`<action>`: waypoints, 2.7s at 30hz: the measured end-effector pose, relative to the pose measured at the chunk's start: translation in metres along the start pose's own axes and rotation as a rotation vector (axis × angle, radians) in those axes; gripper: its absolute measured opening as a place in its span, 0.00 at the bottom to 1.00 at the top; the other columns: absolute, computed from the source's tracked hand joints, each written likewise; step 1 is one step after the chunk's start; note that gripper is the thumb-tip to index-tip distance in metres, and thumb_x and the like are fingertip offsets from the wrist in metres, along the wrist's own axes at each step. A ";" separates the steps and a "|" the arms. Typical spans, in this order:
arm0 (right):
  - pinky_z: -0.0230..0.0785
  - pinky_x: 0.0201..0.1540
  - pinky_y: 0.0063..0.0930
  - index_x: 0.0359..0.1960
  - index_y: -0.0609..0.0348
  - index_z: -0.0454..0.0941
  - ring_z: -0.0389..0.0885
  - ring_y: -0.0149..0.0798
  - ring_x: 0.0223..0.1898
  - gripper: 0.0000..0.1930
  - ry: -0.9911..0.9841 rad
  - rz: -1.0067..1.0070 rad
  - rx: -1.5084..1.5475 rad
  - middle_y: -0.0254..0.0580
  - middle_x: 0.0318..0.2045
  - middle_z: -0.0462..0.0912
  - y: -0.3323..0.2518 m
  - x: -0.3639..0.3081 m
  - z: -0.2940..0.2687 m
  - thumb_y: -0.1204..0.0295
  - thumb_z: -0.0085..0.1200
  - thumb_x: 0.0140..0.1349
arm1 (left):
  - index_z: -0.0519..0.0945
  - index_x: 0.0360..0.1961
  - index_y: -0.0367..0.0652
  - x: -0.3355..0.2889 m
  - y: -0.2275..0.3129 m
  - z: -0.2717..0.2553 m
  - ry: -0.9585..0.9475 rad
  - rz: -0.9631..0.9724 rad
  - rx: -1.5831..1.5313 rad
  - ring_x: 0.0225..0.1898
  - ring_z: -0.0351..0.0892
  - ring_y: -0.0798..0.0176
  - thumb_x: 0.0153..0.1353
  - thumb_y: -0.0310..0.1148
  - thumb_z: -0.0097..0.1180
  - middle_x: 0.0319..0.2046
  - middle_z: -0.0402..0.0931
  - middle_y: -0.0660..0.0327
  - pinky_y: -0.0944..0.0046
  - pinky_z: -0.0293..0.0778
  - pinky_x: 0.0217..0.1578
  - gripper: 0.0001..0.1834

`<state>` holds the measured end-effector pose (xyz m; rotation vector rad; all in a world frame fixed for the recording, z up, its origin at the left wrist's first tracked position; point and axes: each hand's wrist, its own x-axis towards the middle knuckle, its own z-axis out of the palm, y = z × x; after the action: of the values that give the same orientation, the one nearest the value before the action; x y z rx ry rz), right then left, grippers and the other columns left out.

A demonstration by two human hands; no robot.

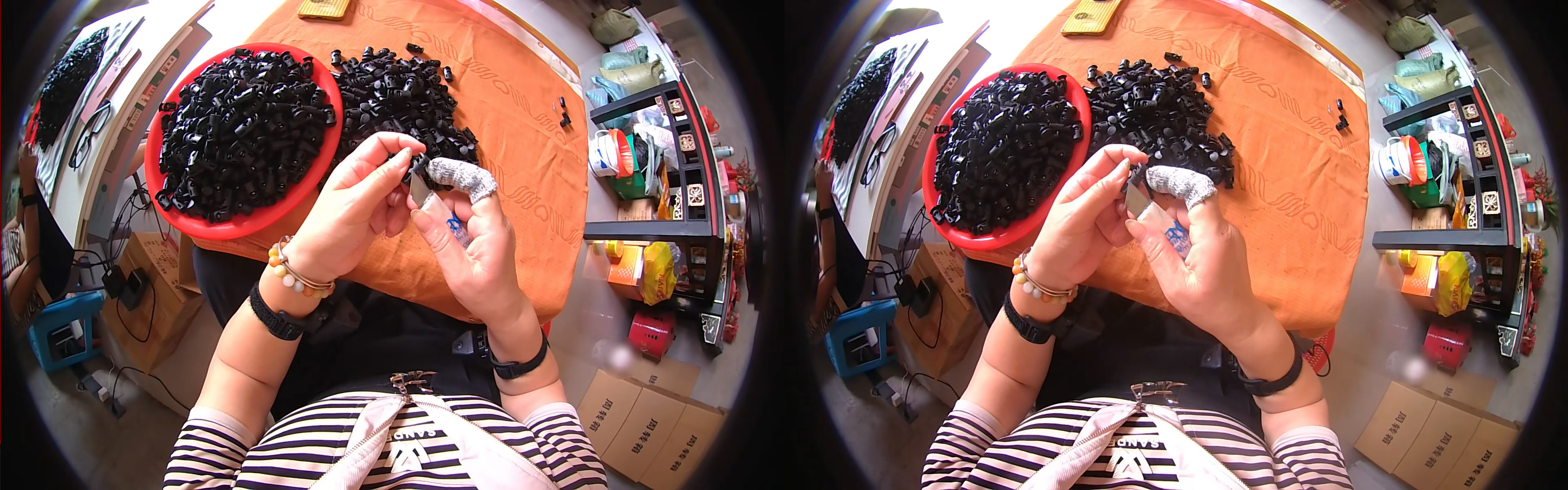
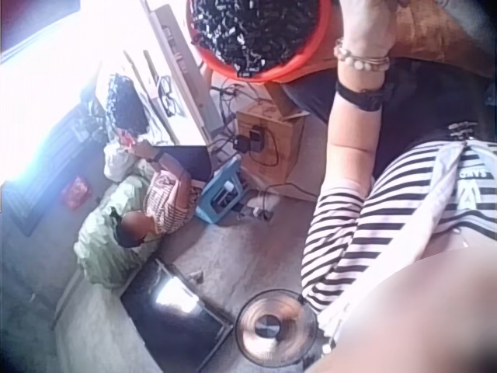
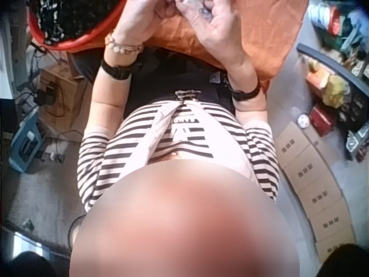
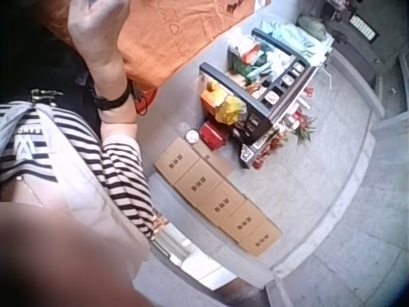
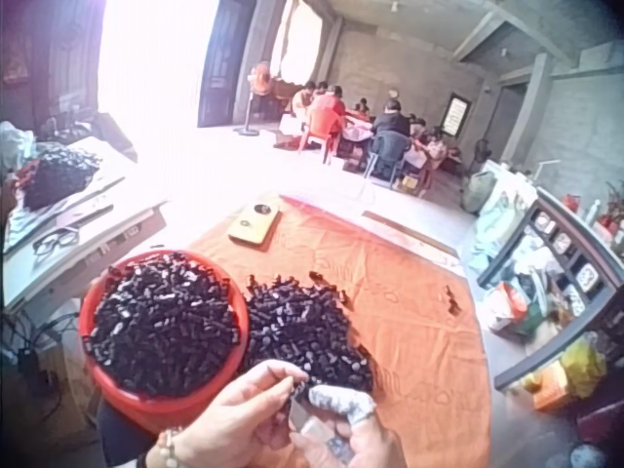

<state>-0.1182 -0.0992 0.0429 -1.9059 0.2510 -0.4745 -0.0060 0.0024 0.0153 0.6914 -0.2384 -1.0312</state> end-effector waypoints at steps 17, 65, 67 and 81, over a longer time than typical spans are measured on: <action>0.72 0.38 0.27 0.49 0.61 0.69 0.82 0.39 0.39 0.16 0.015 -0.031 0.020 0.48 0.37 0.81 0.007 0.002 0.000 0.74 0.53 0.60 | 0.72 0.41 0.44 0.000 0.001 -0.003 -0.098 0.013 0.033 0.18 0.59 0.82 0.67 0.35 0.43 0.22 0.69 0.72 0.80 0.52 0.17 0.08; 0.71 0.38 0.24 0.50 0.64 0.66 0.81 0.33 0.39 0.17 -0.057 0.022 0.095 0.49 0.37 0.81 0.003 0.002 -0.007 0.75 0.52 0.60 | 0.70 0.42 0.45 0.000 -0.002 -0.004 -0.151 -0.047 -0.059 0.22 0.60 0.82 0.67 0.35 0.42 0.24 0.68 0.70 0.79 0.50 0.18 0.08; 0.71 0.38 0.23 0.50 0.64 0.66 0.81 0.33 0.38 0.16 -0.051 0.031 0.095 0.48 0.37 0.81 0.003 0.002 -0.008 0.76 0.52 0.60 | 0.70 0.43 0.45 0.000 -0.003 -0.002 -0.131 -0.045 -0.052 0.22 0.60 0.82 0.67 0.35 0.42 0.24 0.68 0.70 0.79 0.50 0.18 0.08; 0.71 0.40 0.24 0.50 0.64 0.66 0.79 0.32 0.41 0.17 -0.076 0.042 0.102 0.48 0.39 0.81 0.003 0.000 -0.010 0.76 0.52 0.60 | 0.71 0.42 0.46 0.000 -0.005 -0.003 -0.153 -0.046 -0.060 0.21 0.60 0.82 0.67 0.35 0.42 0.23 0.68 0.70 0.79 0.51 0.18 0.08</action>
<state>-0.1227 -0.1090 0.0432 -1.8120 0.2124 -0.3789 -0.0085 0.0022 0.0098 0.5670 -0.3238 -1.1324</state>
